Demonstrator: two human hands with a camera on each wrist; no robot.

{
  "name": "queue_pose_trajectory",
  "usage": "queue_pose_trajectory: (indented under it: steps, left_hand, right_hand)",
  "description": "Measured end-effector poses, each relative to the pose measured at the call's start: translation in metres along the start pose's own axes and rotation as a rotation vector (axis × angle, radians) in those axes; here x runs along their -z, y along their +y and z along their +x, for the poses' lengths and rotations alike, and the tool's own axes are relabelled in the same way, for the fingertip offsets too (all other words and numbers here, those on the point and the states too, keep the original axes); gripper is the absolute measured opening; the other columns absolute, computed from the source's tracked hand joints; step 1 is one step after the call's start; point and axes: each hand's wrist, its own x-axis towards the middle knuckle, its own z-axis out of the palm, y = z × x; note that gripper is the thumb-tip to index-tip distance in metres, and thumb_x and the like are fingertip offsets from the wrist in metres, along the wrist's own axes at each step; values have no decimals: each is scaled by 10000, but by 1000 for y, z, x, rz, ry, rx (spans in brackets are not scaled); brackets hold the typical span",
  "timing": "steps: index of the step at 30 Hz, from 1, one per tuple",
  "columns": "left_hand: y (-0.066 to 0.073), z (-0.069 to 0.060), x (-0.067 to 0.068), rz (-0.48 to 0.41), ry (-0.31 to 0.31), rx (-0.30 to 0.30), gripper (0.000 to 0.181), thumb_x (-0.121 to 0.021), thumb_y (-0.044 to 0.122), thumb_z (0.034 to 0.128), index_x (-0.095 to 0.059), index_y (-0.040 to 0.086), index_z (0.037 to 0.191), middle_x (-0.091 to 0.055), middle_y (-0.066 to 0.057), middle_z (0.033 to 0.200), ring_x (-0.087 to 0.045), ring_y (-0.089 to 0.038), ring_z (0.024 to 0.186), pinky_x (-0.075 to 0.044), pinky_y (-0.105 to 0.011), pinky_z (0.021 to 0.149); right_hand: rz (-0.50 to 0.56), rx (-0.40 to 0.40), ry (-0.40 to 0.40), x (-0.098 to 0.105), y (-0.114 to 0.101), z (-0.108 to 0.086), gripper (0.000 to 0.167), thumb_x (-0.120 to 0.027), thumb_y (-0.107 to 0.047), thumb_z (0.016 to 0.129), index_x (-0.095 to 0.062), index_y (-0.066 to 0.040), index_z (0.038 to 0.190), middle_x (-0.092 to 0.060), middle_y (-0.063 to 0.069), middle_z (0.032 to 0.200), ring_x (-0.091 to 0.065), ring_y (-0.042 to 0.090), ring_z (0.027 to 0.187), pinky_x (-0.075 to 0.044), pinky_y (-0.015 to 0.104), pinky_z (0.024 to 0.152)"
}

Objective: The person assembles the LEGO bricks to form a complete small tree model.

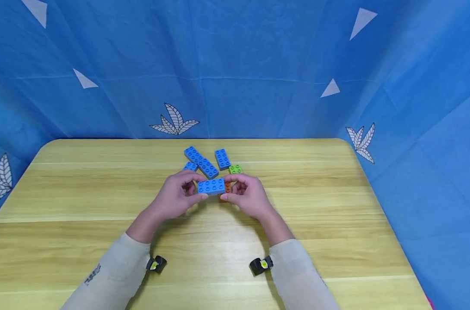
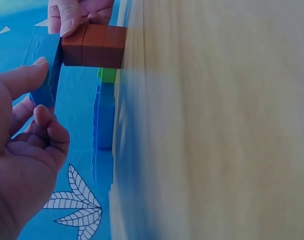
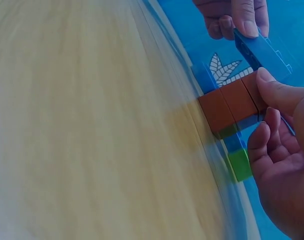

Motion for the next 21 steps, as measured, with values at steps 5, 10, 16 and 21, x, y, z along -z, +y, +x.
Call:
queue_pose_trajectory:
  steps: [5,10,16,21]
  left_hand:
    - [-1,1,5,5,-14,4,298,-818,156,856,-713,92,1128,-527,-66,806,-462,-179,639,-402,-319,592]
    - [0,2,6,2,-18,-15,301,-823,142,849,-715,76,1121,-532,-67,805,-458,-180,626,-402,-325,588]
    - [0,5,5,2,-49,-37,327,-818,125,849,-708,47,1147,-574,-62,900,-471,-176,632,-421,-323,586]
    - [1,8,5,27,-63,-49,320,-805,120,860,-705,34,1151,-572,-14,945,-475,-181,638,-423,-323,586]
  right_hand:
    - [-4,17,-3,1,0,1,340,-764,69,839,-685,46,1168,-568,223,808,-487,309,692,-381,225,557]
    - [4,31,2,2,1,1,348,-765,76,834,-685,50,1171,-565,221,797,-485,304,683,-374,228,549]
    - [10,39,4,0,3,1,363,-766,94,824,-677,66,1176,-578,220,790,-497,295,671,-375,222,538]
    - [-6,42,9,1,1,0,381,-779,72,822,-677,56,1189,-602,222,833,-517,317,704,-398,223,556]
